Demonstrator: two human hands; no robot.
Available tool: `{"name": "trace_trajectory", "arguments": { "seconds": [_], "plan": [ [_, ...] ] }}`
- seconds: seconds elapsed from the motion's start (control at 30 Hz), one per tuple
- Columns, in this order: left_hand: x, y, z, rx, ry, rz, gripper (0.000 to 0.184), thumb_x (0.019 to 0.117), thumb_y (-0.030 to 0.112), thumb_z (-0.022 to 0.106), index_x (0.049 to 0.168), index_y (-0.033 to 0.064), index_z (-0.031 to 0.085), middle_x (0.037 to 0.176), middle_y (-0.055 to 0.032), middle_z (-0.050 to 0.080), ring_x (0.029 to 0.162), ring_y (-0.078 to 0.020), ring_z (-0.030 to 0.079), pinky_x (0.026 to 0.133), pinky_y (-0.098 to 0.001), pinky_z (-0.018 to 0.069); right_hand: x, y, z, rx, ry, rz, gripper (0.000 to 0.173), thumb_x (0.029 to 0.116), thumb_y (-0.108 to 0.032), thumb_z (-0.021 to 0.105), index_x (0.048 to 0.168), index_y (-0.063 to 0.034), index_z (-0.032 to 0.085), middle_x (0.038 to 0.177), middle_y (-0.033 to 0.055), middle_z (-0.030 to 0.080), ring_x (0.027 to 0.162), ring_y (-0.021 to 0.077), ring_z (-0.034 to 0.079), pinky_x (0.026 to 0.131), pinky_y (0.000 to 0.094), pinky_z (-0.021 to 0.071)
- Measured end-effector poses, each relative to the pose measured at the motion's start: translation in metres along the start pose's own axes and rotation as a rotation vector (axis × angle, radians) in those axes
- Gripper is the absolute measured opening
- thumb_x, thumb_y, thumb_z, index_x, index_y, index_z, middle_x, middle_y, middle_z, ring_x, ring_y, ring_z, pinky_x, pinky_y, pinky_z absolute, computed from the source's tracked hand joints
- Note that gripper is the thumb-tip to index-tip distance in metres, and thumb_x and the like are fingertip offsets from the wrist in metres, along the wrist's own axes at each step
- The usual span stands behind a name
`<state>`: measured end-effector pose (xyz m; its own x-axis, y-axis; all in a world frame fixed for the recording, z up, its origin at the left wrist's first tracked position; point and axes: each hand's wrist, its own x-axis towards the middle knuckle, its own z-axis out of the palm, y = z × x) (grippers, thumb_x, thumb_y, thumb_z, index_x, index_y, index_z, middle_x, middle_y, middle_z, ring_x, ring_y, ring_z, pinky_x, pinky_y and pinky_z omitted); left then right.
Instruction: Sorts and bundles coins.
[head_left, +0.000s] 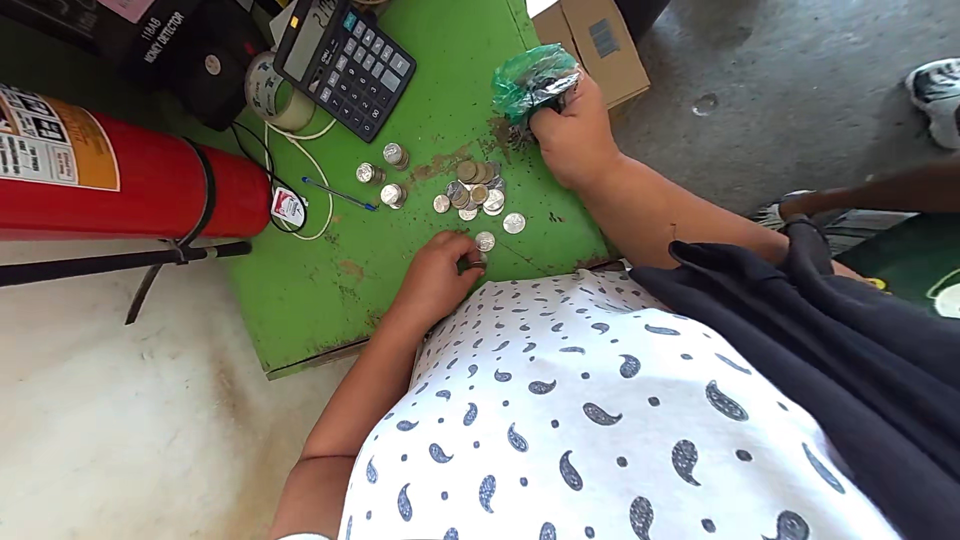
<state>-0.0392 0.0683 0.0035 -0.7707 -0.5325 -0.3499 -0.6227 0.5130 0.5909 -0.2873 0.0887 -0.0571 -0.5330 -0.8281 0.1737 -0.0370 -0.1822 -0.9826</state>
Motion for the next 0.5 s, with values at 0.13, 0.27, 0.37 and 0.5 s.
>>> {"name": "trace_trajectory", "arguments": {
  "seconds": [0.13,0.27,0.37,0.5],
  "plan": [
    [0.0003,0.0057,-0.0011,0.053,0.011,-0.099,0.031,0.0876,0.020,0.083,0.113,0.0069,0.071,0.103,-0.0092,0.068,0.087,-0.0199,0.065,0.079,-0.0376,0.0574,-0.0004,0.0003,-0.0005,-0.028,-0.006,0.001,0.035,0.0918,0.004,0.053,0.127,0.0021,0.059,0.120,0.0088,0.068,0.113,0.0093,0.066,0.099,0.0280,0.0555],
    [0.0016,0.0096,-0.0031,0.075,-0.028,-0.135,0.027,0.0887,0.021,0.082,0.110,0.0077,0.071,0.104,-0.0107,0.064,0.088,-0.0217,0.064,0.079,-0.0393,0.0572,0.0004,0.0013,-0.0011,-0.045,-0.001,-0.001,0.035,0.0918,0.004,0.053,0.127,0.0025,0.059,0.121,0.0101,0.068,0.114,0.0111,0.065,0.099,0.0304,0.0553],
    [0.0015,0.0106,-0.0054,0.032,-0.062,-0.076,0.017,0.0894,0.016,0.080,0.094,0.0054,0.067,0.097,-0.0107,0.063,0.085,-0.0227,0.063,0.077,-0.0416,0.0561,0.0001,0.0009,-0.0005,-0.043,-0.003,-0.006,0.036,0.0912,0.004,0.053,0.126,0.0025,0.060,0.121,0.0098,0.068,0.115,0.0103,0.065,0.100,0.0294,0.0549],
    [0.0033,0.0011,-0.0089,-0.396,-0.163,-0.058,0.024,0.0968,0.008,0.069,0.121,0.0053,0.064,0.099,-0.0061,0.068,0.080,-0.0127,0.065,0.071,-0.0294,0.0563,-0.0004,0.0019,-0.0013,-0.033,0.001,-0.007,0.034,0.0916,0.004,0.054,0.125,0.0019,0.060,0.119,0.0096,0.068,0.114,0.0105,0.066,0.099,0.0295,0.0554]
  ]
}}
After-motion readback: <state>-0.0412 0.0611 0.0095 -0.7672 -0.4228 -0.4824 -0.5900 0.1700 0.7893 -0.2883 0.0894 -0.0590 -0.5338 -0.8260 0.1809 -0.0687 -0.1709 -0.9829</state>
